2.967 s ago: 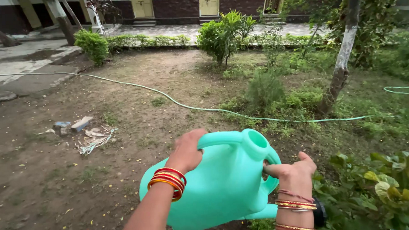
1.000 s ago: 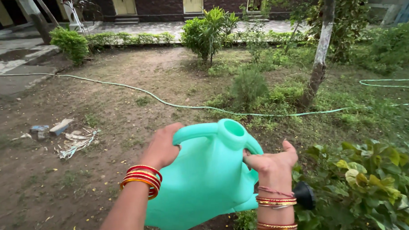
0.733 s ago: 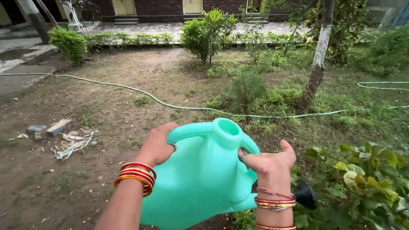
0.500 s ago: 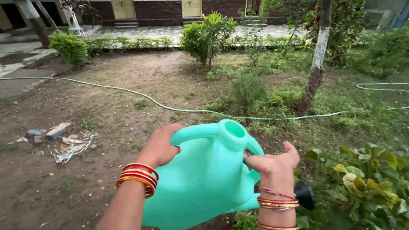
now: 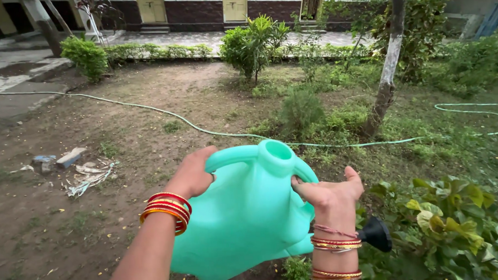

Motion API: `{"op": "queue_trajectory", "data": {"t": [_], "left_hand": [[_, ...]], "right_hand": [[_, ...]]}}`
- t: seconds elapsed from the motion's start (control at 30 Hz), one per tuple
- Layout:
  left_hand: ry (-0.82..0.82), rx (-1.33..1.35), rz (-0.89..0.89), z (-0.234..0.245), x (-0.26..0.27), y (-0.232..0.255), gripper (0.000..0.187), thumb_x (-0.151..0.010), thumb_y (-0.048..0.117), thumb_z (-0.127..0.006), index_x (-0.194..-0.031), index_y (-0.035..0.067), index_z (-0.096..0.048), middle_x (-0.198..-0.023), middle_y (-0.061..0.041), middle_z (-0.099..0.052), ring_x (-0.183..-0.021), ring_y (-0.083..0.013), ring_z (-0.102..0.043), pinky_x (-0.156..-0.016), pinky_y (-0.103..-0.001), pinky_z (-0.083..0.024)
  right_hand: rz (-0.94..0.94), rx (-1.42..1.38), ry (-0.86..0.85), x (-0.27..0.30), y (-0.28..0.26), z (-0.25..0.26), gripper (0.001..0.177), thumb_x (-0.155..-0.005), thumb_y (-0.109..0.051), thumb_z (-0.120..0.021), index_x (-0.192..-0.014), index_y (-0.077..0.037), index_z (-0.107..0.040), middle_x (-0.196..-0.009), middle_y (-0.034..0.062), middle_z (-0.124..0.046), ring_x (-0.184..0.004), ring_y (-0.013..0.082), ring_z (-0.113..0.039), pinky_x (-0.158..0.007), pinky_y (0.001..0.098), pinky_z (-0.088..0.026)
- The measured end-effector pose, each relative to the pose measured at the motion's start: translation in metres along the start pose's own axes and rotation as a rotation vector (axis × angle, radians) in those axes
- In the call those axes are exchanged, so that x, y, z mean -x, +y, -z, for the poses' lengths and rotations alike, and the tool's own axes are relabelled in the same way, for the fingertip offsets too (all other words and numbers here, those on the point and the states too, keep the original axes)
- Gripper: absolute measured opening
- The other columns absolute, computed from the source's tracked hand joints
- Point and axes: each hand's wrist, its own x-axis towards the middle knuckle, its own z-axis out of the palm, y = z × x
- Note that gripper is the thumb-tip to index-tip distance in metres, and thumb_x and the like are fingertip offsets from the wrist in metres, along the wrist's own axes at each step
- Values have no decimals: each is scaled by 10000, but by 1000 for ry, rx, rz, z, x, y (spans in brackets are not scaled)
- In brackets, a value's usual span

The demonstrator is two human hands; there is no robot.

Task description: The person carries a green watering can through a garden, tilting it to pour water onto various plants and bushes.

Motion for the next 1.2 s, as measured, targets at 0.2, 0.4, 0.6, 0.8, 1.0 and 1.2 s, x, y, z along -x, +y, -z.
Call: {"op": "queue_trajectory", "data": {"t": [0.2, 0.4, 0.6, 0.8, 1.0, 1.2], "left_hand": [[19, 48, -28, 1, 11, 18, 477, -736, 22, -712, -1190, 150, -643, -1139, -167, -704, -1110, -382, -656, -917, -457, -519], [104, -33, 70, 6, 16, 15, 372, -777, 117, -710, -1139, 196, -681, -1138, -110, -737, -1144, -350, -655, -1015, -521, -450], [62, 4, 61, 12, 28, 31, 380, -796, 161, -686, -1167, 238, -672, -1163, -102, -713, -1157, -360, -635, -1043, -532, -450], [95, -17, 91, 7, 29, 27, 331, -801, 149, -677, -1126, 209, -665, -1141, -84, -742, -1152, -330, -657, -1095, -554, -367], [107, 20, 113, 14, 39, 31, 336, -795, 137, -671, -1121, 222, -671, -1100, -95, -746, -1124, -341, -663, -1073, -531, -401], [91, 34, 30, 6, 38, 16, 352, -775, 103, -667, -1113, 200, -666, -1093, -118, -735, -1111, -355, -664, -989, -496, -498]], "right_hand": [[30, 14, 35, 5, 3, -2, 1080, -869, -659, -442, -1617, 30, -79, -1677, 299, -172, -1471, 443, -327, -1140, 633, -285], [30, 20, -18, 1, 6, 1, 1072, -854, -632, -468, -1614, 28, -102, -1677, 256, -192, -1470, 430, -304, -1143, 652, -249], [21, 48, 23, -6, -1, 4, 1086, -831, -675, -443, -1601, 45, -186, -1656, 274, -293, -1457, 402, -378, -1129, 608, -314], [-49, 31, -10, 3, 3, 5, 1136, -846, -681, -468, -1591, 124, -170, -1649, 316, -278, -1448, 409, -347, -1133, 591, -282], [10, 38, -13, 15, 10, -2, 1093, -843, -643, -464, -1594, 93, -165, -1670, 320, -233, -1479, 452, -324, -1162, 644, -245], [17, 48, 59, 11, 8, 2, 1111, -869, -656, -457, -1610, 90, -98, -1681, 339, -185, -1495, 476, -306, -1175, 640, -246]]}}
